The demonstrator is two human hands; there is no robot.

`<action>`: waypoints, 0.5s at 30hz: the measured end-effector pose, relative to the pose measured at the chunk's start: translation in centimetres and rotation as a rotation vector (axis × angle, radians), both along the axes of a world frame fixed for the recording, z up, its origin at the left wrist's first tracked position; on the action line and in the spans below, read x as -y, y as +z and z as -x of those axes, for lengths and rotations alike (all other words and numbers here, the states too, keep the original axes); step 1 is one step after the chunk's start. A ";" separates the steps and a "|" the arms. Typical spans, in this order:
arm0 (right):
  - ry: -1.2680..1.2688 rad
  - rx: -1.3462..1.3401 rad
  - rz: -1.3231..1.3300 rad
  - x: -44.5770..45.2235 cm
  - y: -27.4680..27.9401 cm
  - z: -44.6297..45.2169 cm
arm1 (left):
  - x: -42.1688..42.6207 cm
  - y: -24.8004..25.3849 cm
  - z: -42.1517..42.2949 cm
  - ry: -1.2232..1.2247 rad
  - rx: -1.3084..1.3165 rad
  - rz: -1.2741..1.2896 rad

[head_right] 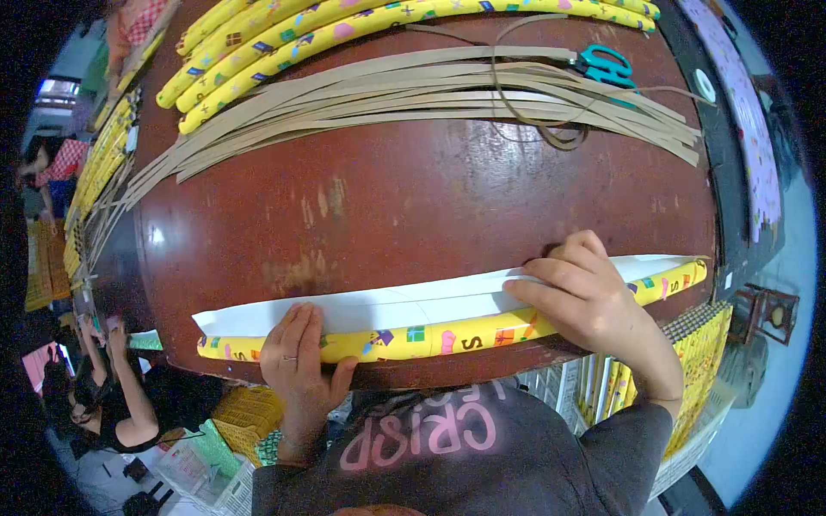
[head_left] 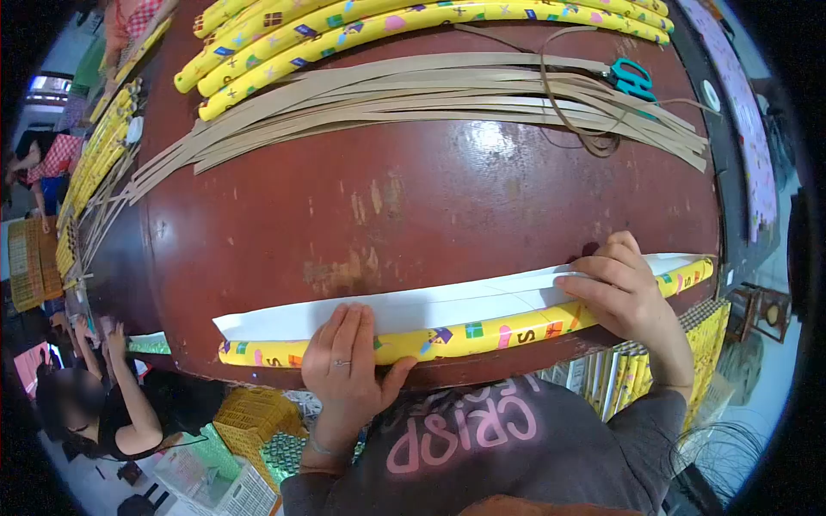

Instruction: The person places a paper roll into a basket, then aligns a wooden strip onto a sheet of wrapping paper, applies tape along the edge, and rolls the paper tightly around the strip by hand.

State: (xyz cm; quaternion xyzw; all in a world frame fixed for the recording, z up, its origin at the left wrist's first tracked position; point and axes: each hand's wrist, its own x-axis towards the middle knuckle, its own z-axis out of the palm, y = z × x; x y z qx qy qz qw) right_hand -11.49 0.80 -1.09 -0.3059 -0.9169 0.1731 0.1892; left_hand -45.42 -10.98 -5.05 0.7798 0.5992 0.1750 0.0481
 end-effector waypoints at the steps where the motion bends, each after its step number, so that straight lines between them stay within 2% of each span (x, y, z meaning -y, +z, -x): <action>1: -0.007 0.007 0.013 0.0 0.1 0.3 | 0.0 0.0 0.0 -0.001 -0.033 -0.021; 5: -0.014 0.069 0.023 0.0 0.3 0.7 | 0.2 0.4 -0.2 0.019 -0.111 -0.029; 15: -0.002 0.191 0.099 -0.3 1.3 1.3 | 0.6 0.2 -0.1 0.033 -0.080 0.009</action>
